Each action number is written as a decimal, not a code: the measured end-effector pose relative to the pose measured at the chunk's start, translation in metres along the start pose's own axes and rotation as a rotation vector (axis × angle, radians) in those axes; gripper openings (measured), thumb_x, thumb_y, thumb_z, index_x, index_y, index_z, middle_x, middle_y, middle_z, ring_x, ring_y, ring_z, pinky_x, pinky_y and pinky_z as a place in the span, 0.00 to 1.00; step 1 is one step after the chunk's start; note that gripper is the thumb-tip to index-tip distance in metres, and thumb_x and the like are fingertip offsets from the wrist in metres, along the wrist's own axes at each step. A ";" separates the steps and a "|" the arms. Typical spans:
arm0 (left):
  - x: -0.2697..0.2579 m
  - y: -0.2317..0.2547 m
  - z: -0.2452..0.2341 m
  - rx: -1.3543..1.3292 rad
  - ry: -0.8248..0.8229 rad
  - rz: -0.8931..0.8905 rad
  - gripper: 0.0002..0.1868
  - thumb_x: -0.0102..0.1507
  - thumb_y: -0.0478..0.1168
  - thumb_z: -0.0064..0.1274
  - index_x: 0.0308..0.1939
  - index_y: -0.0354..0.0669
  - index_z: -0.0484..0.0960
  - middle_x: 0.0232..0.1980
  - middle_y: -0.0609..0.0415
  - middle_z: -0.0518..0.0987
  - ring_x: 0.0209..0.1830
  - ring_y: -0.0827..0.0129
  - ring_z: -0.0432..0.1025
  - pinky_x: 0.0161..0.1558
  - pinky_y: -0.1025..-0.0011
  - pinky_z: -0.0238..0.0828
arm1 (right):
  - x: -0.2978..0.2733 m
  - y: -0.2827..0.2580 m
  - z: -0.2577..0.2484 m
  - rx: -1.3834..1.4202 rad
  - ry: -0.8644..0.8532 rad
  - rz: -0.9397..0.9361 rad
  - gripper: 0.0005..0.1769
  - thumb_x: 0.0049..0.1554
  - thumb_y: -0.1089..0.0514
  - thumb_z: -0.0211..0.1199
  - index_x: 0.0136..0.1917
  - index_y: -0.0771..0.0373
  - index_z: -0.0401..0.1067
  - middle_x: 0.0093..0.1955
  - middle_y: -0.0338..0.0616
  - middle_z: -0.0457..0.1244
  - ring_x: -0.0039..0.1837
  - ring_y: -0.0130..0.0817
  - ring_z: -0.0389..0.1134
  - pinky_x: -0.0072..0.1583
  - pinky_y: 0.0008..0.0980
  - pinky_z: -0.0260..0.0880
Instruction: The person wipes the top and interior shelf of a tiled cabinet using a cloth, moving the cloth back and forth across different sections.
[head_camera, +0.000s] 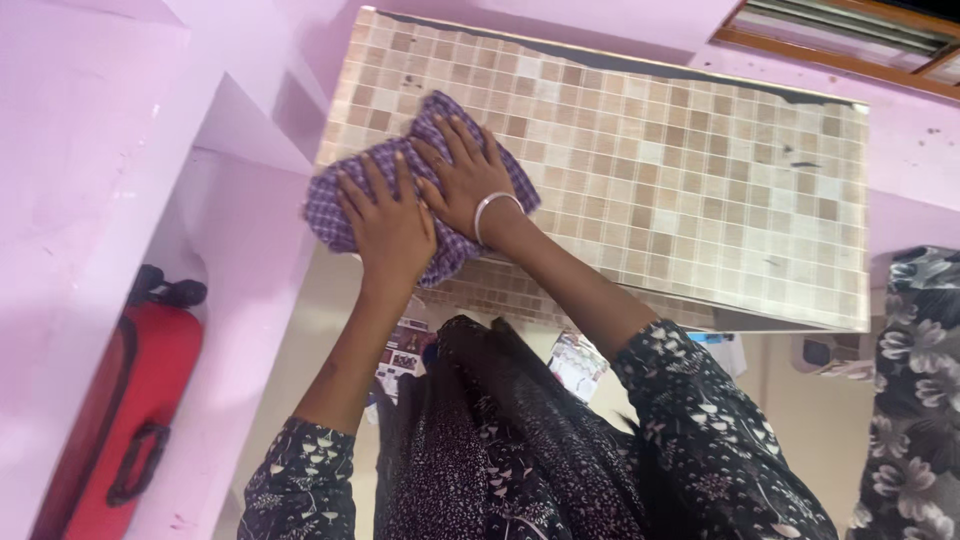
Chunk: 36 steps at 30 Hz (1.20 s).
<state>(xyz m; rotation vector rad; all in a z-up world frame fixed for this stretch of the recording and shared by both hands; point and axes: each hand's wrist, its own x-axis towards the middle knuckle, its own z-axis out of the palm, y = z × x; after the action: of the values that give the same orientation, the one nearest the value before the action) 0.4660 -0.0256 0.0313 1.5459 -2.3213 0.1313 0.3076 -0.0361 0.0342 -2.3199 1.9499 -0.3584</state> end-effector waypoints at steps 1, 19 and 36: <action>-0.006 0.017 0.001 -0.056 -0.026 0.043 0.37 0.67 0.49 0.47 0.78 0.37 0.60 0.77 0.22 0.53 0.74 0.16 0.45 0.72 0.29 0.39 | -0.018 0.010 -0.003 -0.001 0.002 -0.005 0.35 0.65 0.36 0.41 0.81 0.48 0.54 0.85 0.52 0.40 0.86 0.49 0.36 0.80 0.60 0.30; -0.044 0.432 0.050 -0.200 -0.278 0.641 0.41 0.66 0.59 0.42 0.80 0.51 0.52 0.82 0.33 0.45 0.79 0.24 0.38 0.75 0.31 0.33 | -0.360 0.271 -0.105 -0.064 0.179 0.754 0.34 0.64 0.41 0.47 0.81 0.51 0.57 0.87 0.54 0.42 0.85 0.57 0.38 0.79 0.68 0.26; 0.089 -0.011 0.043 -0.168 -0.254 0.149 0.43 0.66 0.59 0.46 0.81 0.50 0.51 0.82 0.32 0.43 0.78 0.19 0.34 0.73 0.28 0.31 | 0.049 0.051 -0.001 -0.061 -0.040 0.186 0.36 0.64 0.36 0.41 0.82 0.45 0.51 0.86 0.56 0.35 0.85 0.63 0.28 0.75 0.75 0.24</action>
<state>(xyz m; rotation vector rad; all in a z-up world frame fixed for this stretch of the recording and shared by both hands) 0.4356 -0.1195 0.0200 1.3747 -2.5664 -0.2312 0.2665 -0.0932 0.0297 -2.1391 2.1633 -0.2379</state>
